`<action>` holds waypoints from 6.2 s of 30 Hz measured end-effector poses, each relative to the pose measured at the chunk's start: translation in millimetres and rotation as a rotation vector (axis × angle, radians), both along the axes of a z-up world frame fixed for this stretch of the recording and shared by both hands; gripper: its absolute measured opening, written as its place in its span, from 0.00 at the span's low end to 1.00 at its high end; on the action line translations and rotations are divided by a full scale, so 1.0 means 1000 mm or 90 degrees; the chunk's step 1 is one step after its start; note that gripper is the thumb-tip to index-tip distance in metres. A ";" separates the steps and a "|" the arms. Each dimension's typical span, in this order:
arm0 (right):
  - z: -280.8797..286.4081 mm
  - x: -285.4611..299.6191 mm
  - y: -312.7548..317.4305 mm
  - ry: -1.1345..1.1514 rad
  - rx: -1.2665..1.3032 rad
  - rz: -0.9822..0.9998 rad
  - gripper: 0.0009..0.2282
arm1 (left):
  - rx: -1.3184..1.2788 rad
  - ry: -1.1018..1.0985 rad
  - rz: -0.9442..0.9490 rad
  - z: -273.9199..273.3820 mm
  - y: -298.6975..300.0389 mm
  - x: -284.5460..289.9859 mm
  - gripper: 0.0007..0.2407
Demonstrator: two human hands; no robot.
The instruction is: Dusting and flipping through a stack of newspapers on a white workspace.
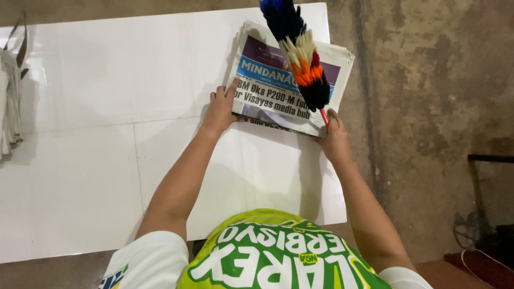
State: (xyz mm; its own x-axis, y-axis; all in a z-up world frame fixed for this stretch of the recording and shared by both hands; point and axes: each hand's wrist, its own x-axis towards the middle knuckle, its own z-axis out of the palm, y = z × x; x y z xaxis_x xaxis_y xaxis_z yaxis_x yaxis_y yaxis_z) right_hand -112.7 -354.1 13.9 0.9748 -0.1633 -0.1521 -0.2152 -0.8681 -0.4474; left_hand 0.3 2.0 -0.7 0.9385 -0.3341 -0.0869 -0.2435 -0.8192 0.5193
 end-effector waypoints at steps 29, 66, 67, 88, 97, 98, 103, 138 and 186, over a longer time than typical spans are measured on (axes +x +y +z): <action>-0.032 -0.113 0.139 -0.024 0.225 -0.032 0.17 | 0.073 -0.250 -0.057 0.025 0.017 -0.081 0.34; -0.013 -0.139 0.496 0.047 0.401 -0.164 0.10 | -0.117 -0.080 0.268 0.065 0.581 -0.123 0.11; -0.015 -0.140 0.499 0.044 0.403 -0.161 0.10 | -0.116 -0.084 0.269 0.072 0.565 -0.135 0.11; -0.003 -0.151 0.492 -0.038 -0.140 0.260 0.30 | 0.064 -0.081 0.350 -0.048 0.522 -0.241 0.21; -0.036 -0.175 0.467 -0.258 -0.110 0.167 0.31 | 0.062 0.065 0.396 -0.040 0.494 -0.231 0.27; -0.019 -0.183 0.485 -0.148 -0.181 0.271 0.30 | 0.072 -0.014 0.378 -0.045 0.497 -0.232 0.26; -0.028 -0.184 0.498 -0.133 -0.272 0.282 0.24 | 0.063 -0.095 0.340 -0.038 0.502 -0.236 0.30; 0.096 -0.120 0.605 0.030 0.297 -0.118 0.26 | -0.539 -0.005 -0.191 0.085 0.414 -0.230 0.12; -0.048 -0.173 0.505 -0.166 -0.161 0.254 0.10 | -0.002 0.017 0.502 -0.016 0.524 -0.208 0.31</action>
